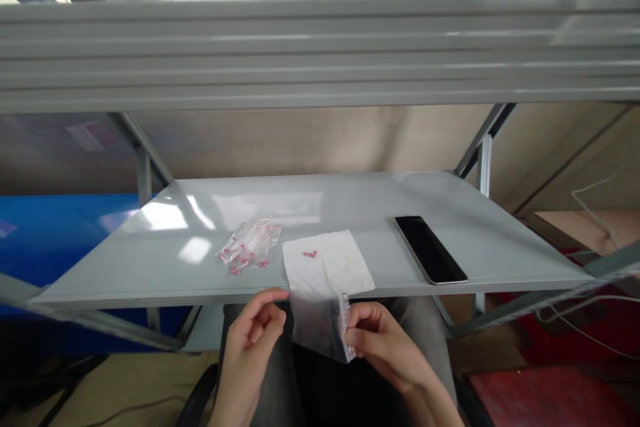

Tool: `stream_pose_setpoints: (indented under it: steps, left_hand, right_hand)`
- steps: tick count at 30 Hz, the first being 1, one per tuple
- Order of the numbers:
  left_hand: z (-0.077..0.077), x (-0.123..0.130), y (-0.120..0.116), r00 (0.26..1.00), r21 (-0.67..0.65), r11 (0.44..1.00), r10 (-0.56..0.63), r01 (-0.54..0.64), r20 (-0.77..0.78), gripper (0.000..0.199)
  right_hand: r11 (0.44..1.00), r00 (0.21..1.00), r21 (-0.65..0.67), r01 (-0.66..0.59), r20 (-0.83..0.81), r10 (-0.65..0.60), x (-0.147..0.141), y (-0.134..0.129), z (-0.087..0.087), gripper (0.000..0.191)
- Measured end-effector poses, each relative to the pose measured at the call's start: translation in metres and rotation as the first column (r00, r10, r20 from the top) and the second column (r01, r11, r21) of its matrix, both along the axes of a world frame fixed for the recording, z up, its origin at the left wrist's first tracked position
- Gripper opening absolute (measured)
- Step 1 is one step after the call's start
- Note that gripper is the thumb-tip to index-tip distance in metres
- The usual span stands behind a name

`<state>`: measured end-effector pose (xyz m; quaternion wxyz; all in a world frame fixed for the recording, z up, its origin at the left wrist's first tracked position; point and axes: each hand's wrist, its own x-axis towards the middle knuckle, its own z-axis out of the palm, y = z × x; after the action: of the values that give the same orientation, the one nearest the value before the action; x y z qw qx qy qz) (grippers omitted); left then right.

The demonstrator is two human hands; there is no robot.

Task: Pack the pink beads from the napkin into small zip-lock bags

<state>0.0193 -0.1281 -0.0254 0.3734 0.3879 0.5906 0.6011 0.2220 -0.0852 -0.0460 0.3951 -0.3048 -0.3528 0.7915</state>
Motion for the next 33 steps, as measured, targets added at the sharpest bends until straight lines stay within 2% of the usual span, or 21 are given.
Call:
stream_pose_setpoints:
  steps: [3,4,6,9,13,18,22,27,31,33]
  left_hand:
    - [0.002,0.003,-0.01,0.98,0.085,0.992,0.106,-0.093,-0.168,0.02]
    - [0.004,0.006,-0.013,0.967,0.117,0.99,0.11,-0.085,-0.23,0.016]
    - [0.009,0.011,-0.019,0.941,0.134,0.991,0.02,0.028,-0.339,0.008]
    - [0.019,0.021,-0.025,0.877,0.067,0.959,-0.224,0.277,-0.424,0.019]
    - [0.027,0.028,-0.027,0.838,0.012,0.914,-0.367,0.407,-0.405,0.028]
    - [0.031,0.03,-0.025,0.833,0.032,0.897,-0.396,0.441,-0.386,0.03]
    - [0.03,0.034,-0.022,0.826,0.032,0.9,-0.385,0.435,-0.412,0.032]
    - [0.026,0.031,-0.021,0.781,-0.037,0.891,-0.415,0.452,-0.467,0.033]
    - [0.027,0.027,-0.022,0.741,-0.057,0.862,-0.465,0.503,-0.484,0.031]
    - [0.028,0.026,-0.022,0.71,-0.066,0.838,-0.497,0.541,-0.499,0.027]
  right_hand:
    - [0.999,0.999,0.0,-0.039,-0.014,0.039,-0.008,-0.008,0.002,0.033]
    - [0.999,0.999,0.009,-0.048,-0.013,0.048,-0.011,-0.01,0.004,0.034]
    - [0.997,0.998,0.035,-0.068,-0.006,0.068,-0.016,-0.014,0.007,0.034]
    - [0.995,0.997,0.061,-0.081,0.001,0.081,-0.021,-0.019,0.012,0.035]
    - [0.994,0.997,0.088,-0.07,0.047,0.066,-0.019,-0.024,0.015,0.034]
    - [0.988,0.986,0.13,-0.087,0.153,0.067,-0.016,-0.026,0.012,0.034]
    - [0.983,0.975,0.133,-0.123,0.201,0.095,-0.018,-0.028,0.019,0.036]
    - [0.98,0.975,0.133,-0.147,0.189,0.121,-0.02,-0.027,0.027,0.04]
    - [0.972,0.979,0.155,-0.176,0.131,0.156,-0.015,-0.026,0.023,0.041]
    - [0.965,0.972,0.173,-0.198,0.162,0.17,-0.01,-0.028,0.019,0.039]
